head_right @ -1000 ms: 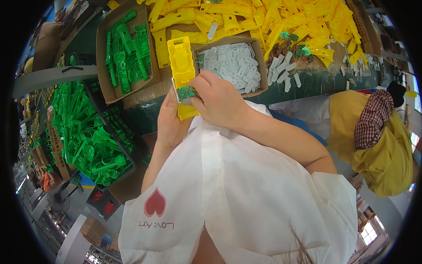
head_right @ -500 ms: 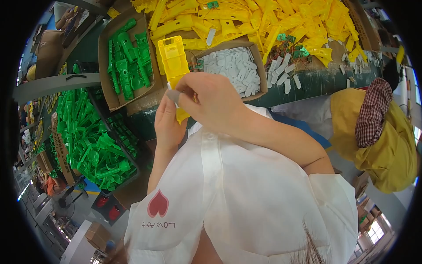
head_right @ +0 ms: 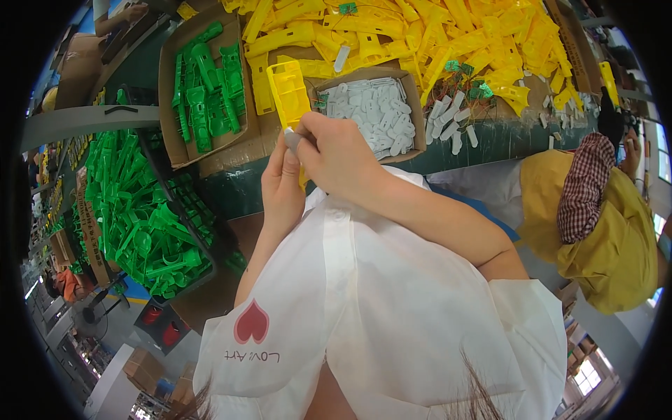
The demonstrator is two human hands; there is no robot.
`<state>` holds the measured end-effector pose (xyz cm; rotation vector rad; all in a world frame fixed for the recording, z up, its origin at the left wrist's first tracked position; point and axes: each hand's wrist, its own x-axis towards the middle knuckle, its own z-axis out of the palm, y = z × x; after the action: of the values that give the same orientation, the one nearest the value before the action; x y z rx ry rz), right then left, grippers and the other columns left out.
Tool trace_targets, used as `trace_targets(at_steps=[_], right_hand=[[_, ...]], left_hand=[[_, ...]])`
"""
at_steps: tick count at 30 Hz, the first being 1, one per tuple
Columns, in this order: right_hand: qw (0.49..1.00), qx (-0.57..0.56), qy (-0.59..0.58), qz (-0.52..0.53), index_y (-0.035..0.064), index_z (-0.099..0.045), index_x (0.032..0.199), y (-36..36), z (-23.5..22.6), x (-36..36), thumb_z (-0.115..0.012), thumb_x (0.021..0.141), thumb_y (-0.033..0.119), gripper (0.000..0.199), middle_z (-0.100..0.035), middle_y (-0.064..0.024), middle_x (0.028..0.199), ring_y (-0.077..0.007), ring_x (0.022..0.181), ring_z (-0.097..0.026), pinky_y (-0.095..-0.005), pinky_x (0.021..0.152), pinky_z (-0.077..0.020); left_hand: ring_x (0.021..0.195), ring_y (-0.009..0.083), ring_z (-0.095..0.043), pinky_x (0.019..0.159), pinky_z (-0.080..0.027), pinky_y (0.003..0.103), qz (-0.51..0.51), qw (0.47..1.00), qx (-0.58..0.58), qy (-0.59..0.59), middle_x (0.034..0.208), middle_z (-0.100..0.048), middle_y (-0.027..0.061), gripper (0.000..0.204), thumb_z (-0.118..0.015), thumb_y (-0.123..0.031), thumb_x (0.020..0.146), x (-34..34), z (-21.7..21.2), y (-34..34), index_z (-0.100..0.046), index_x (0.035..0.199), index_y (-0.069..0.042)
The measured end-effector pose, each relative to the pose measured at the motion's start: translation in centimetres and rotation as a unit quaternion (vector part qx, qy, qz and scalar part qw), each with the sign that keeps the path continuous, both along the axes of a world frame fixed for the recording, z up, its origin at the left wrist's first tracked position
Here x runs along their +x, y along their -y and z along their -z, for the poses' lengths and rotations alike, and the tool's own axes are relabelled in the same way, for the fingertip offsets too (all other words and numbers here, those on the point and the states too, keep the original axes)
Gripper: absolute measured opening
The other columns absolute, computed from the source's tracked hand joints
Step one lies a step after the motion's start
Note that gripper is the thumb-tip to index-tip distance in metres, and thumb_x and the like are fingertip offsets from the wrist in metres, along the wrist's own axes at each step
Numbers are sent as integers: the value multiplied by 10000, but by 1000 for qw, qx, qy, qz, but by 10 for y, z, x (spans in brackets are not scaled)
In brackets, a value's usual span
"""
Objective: Assembling small electronic circuit boards and wires into yellow plastic housings for lighting fixtures at a factory workstation.
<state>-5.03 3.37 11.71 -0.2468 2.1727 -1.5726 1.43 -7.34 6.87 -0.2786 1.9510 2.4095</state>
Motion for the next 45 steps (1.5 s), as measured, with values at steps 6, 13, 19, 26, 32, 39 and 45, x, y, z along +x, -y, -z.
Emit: trace_targets(at_steps=[6,13,19,26,32,39,45], right_hand=[[980,55,-158,-109,17,-538,953,-21,-14,0,-634,739,80,243,-552,-57,760,-122,587,-550,-242,525,-447],[947,70,-299,-96,15,-501,887,-17,0,9,-601,697,88,227,-497,-121,800,-290,677,-545,-355,575,-457],[937,122,-312,-102,11,-455,792,-12,10,11,-598,694,76,185,-471,-131,763,-316,655,-535,-366,554,-452],[987,-22,-27,-159,-2,-519,1013,-24,-3,-26,-575,783,63,245,-568,-21,855,-63,653,-512,-197,570,-431],[949,-165,173,-204,60,-371,1258,-49,39,-44,-536,727,38,557,-438,-43,1215,-48,658,-472,-199,592,-409],[977,-78,0,-199,80,-497,1158,-24,55,-32,-646,699,14,487,-563,-20,1018,-54,620,-477,-215,579,-415],[927,187,-50,-322,8,-596,790,-39,-6,-50,-593,721,71,94,-595,-107,673,-220,621,-576,-312,593,-448]], left_hand=[[986,212,-521,861,-425,326,15,923,383,22,1119,-497,118,424,-328,-289,941,-5,-9,9,-339,1264,-16],[1073,223,-483,932,-383,361,34,903,428,27,1172,-472,98,419,-329,-301,937,-2,-4,14,-342,1261,-36],[1049,206,-500,905,-399,377,8,893,440,93,1152,-498,81,356,-365,-277,932,-1,-6,10,-410,1207,-55],[999,199,-523,858,-427,324,-9,925,379,37,1142,-492,116,458,-339,-366,926,-13,1,18,-395,1199,-4],[937,203,-540,791,-457,334,77,903,422,-27,1141,-492,139,654,-335,-546,854,-29,-8,29,-383,1211,0],[926,208,-553,793,-460,340,90,901,423,-22,1117,-505,135,637,-467,-501,820,-29,-10,32,-390,1202,3],[934,167,-550,825,-437,296,-8,993,110,-33,1119,-519,116,476,-579,-30,789,-30,-20,57,-396,1226,19]])
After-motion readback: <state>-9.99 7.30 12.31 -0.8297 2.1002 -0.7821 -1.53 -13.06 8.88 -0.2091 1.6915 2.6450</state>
